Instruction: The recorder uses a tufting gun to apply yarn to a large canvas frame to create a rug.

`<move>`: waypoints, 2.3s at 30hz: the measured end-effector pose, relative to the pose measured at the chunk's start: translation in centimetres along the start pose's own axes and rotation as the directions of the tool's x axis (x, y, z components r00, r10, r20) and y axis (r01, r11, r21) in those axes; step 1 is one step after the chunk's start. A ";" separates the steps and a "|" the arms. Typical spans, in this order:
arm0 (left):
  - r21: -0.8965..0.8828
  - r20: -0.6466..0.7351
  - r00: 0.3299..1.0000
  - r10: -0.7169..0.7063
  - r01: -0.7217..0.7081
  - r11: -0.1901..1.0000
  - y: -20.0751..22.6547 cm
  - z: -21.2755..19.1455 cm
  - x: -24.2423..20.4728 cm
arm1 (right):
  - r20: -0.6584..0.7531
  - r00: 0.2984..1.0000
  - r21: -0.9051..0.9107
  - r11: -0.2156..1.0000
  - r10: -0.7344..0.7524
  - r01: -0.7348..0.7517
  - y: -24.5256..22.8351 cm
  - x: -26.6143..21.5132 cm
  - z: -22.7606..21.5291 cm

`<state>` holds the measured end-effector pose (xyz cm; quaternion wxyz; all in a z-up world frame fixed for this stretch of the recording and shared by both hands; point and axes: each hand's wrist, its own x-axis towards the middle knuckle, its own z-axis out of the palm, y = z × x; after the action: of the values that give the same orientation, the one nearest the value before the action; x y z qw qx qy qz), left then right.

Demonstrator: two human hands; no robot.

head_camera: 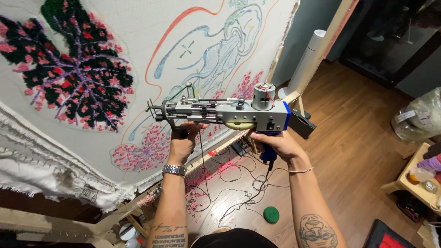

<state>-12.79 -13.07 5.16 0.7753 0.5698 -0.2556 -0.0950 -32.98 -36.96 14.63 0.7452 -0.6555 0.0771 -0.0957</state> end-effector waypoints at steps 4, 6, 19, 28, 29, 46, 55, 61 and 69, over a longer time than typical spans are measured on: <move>-0.097 0.018 1.000 0.020 -0.019 0.995 0.2 0.1 -0.1 | -0.023 1.000 0.004 1.000 0.015 -0.015 -0.1 -0.1 0.1; -0.098 0.028 1.000 0.005 -0.002 0.995 0.3 0.1 -0.2 | -0.025 1.000 0.007 1.000 0.014 -0.014 -0.3 -0.2 0.2; -0.002 0.026 0.999 0.030 -0.030 1.000 0.5 0.7 -0.2 | -0.014 1.000 0.066 0.998 0.001 0.000 -0.6 -0.8 0.0; 0.193 0.045 0.999 -0.019 0.010 0.981 2.0 1.2 -0.5 | -0.047 0.999 0.058 0.998 -0.003 0.006 -0.6 -1.1 -0.2; 0.193 0.058 0.998 -0.023 0.012 0.981 1.7 1.0 -0.4 | -0.059 0.998 0.047 0.999 0.001 0.002 -0.7 -1.1 -0.1; 0.233 0.053 0.998 0.043 -0.054 0.971 1.6 -2.8 0.5 | 0.010 1.000 0.049 0.999 0.023 -0.023 0.0 1.7 1.4; 0.398 0.003 0.985 0.172 -0.159 0.903 5.4 -6.4 3.0 | 0.168 0.984 0.049 0.997 0.058 -0.068 -1.3 6.0 4.8; 0.275 -0.066 0.984 0.163 -0.139 0.951 7.9 -8.0 6.1 | 0.115 0.993 0.023 0.999 -0.028 0.025 -4.1 8.0 8.9; 0.175 -0.104 0.993 0.063 -0.044 0.984 13.4 -6.4 9.8 | 0.055 0.967 0.037 0.969 -0.247 0.245 -7.2 7.5 10.4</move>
<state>-3.13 -7.61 19.06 0.7380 0.6322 -0.2352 -0.0203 -23.46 -29.69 23.16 0.7393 -0.6512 -0.0284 -0.1691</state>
